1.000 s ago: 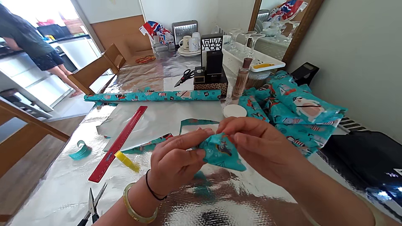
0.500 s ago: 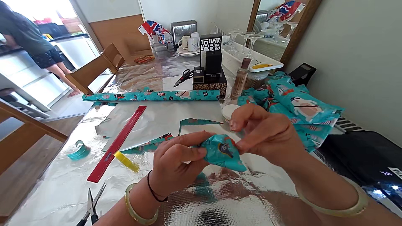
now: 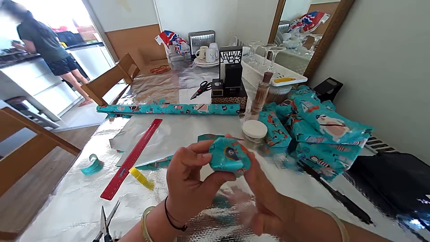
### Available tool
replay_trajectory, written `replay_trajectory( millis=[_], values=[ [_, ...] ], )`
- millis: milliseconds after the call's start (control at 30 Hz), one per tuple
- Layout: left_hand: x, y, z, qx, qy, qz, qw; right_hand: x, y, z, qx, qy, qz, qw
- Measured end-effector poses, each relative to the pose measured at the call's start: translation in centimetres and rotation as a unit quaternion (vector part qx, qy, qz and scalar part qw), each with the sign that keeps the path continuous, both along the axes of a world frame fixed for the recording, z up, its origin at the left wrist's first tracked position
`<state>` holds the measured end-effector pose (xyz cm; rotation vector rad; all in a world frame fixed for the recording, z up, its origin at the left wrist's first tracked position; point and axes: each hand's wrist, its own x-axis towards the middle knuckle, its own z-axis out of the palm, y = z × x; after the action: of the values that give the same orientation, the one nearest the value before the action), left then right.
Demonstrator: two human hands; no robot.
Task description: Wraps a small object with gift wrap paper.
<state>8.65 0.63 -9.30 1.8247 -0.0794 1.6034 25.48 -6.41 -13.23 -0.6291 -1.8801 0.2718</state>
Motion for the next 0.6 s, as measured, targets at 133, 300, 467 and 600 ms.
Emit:
replay_trajectory(
  millis=[133,300,467,600],
  values=[
    [-0.4,0.8,-0.2,-0.025,-0.002,0.017,1.000,0.9,0.4,-0.1,0.021,-0.028,-0.060,0.998],
    [-0.3,1.3,-0.6,-0.021,0.001,0.016,1.000,3.2,0.8,2.5,-0.007,0.145,-0.155,0.977],
    [0.2,1.6,-1.7,0.007,0.031,0.040,0.999,3.0,-0.4,4.4,0.076,0.079,-0.171,0.979],
    [0.4,1.7,-2.6,0.037,0.056,0.065,0.996,1.5,-0.7,4.1,0.078,0.051,-0.177,0.980]
  ],
)
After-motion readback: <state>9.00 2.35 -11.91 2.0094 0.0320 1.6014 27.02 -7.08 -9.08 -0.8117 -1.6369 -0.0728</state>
